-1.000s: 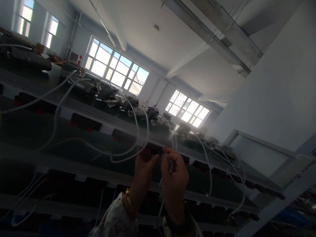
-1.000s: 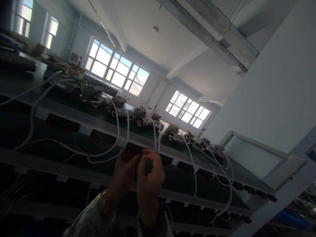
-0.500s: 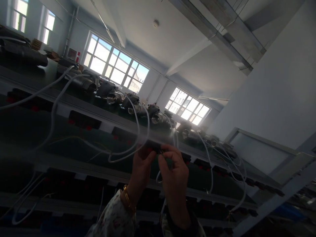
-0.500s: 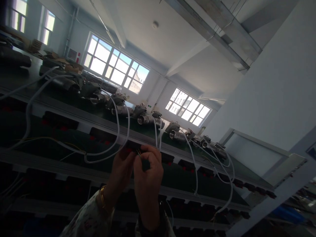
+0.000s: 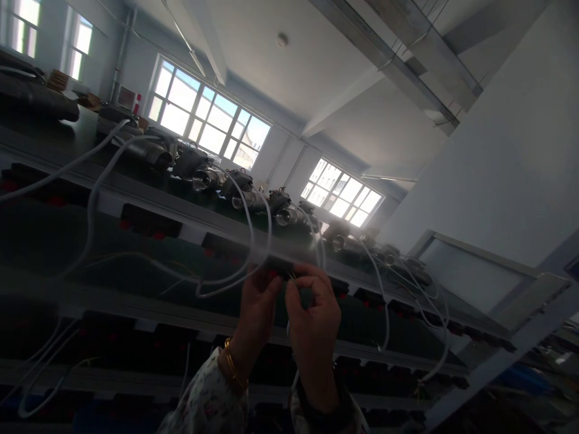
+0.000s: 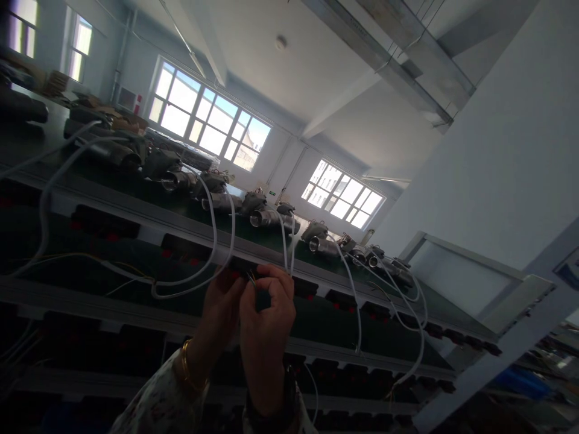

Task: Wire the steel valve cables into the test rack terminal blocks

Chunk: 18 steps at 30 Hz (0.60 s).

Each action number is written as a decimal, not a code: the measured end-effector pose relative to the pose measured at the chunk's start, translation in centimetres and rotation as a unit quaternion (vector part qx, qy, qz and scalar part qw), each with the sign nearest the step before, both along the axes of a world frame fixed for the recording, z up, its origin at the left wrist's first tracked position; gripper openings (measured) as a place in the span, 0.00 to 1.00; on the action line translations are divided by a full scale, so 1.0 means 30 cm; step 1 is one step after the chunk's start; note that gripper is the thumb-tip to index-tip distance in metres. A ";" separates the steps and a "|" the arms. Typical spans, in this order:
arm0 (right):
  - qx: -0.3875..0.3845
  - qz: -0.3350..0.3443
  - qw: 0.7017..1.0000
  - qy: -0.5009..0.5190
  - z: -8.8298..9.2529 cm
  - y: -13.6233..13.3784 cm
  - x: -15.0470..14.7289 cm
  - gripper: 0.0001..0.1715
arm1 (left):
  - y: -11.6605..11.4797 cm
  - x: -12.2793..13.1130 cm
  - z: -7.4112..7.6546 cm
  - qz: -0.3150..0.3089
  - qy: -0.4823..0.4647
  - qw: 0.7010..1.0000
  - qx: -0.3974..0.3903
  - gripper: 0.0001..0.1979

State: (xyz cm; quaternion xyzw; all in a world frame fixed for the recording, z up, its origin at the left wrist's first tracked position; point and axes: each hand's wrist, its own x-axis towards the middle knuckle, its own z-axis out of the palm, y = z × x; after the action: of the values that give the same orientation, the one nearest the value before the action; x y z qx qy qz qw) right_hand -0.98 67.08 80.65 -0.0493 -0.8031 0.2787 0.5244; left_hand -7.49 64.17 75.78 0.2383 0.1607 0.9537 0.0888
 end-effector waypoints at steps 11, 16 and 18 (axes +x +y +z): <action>0.016 0.005 1.000 0.019 0.010 -0.003 0.032 0.06 | -0.010 0.074 -0.034 0.006 -0.027 0.997 -0.074 0.24; -0.114 0.015 0.984 0.134 -0.068 0.108 0.195 0.21 | -0.031 0.255 -0.212 -0.027 -0.029 0.967 -0.253 0.28; -0.104 -0.026 0.989 0.097 -0.116 0.158 0.252 0.13 | -0.042 0.311 -0.269 -0.069 0.002 0.954 -0.291 0.28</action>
State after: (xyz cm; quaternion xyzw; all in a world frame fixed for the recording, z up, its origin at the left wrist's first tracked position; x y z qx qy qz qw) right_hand 6.57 71.82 77.17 -0.0967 -0.7133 0.3507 0.5991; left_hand 1.85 62.91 67.72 0.2147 0.4149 0.8564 0.2200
